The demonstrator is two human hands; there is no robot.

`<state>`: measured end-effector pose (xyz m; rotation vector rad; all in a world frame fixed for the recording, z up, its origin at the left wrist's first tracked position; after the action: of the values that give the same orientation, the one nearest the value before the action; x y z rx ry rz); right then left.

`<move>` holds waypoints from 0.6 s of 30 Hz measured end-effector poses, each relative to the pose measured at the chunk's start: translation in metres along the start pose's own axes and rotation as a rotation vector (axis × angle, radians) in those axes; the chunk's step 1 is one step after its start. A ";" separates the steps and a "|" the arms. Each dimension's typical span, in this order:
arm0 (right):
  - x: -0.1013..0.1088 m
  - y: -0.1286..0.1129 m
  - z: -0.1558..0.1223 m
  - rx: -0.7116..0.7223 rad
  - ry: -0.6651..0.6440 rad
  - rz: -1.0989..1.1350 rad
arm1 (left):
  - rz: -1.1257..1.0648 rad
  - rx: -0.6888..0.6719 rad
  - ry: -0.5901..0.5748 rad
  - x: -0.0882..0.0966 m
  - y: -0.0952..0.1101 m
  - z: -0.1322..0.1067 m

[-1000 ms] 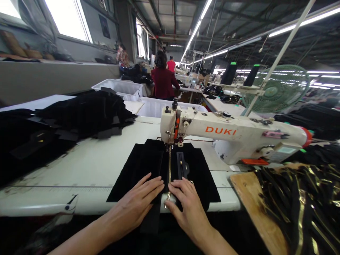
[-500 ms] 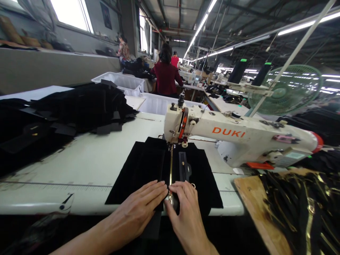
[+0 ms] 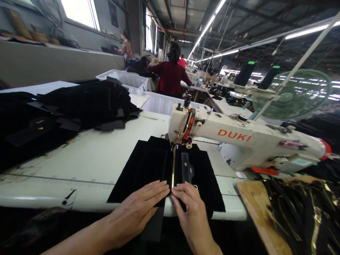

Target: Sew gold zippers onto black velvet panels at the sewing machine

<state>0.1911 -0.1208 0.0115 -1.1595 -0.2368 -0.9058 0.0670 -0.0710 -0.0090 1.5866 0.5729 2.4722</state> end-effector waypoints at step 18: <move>0.000 0.005 0.010 -0.023 -0.081 -0.115 | 0.136 -0.117 -0.098 0.014 0.020 0.008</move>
<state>0.1973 -0.1116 0.0123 -1.2145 -0.3629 -0.9653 0.0702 -0.0825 0.0132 1.7422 0.3100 2.4540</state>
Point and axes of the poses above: each hand's wrist, its own z-axis towards the middle knuckle, its own x-axis out of the back of the hand, y = z × x, the point moved 9 cm from there along z, towards the middle knuckle, and after that the axes turned 8 degrees about -x, right-handed, at the moved point
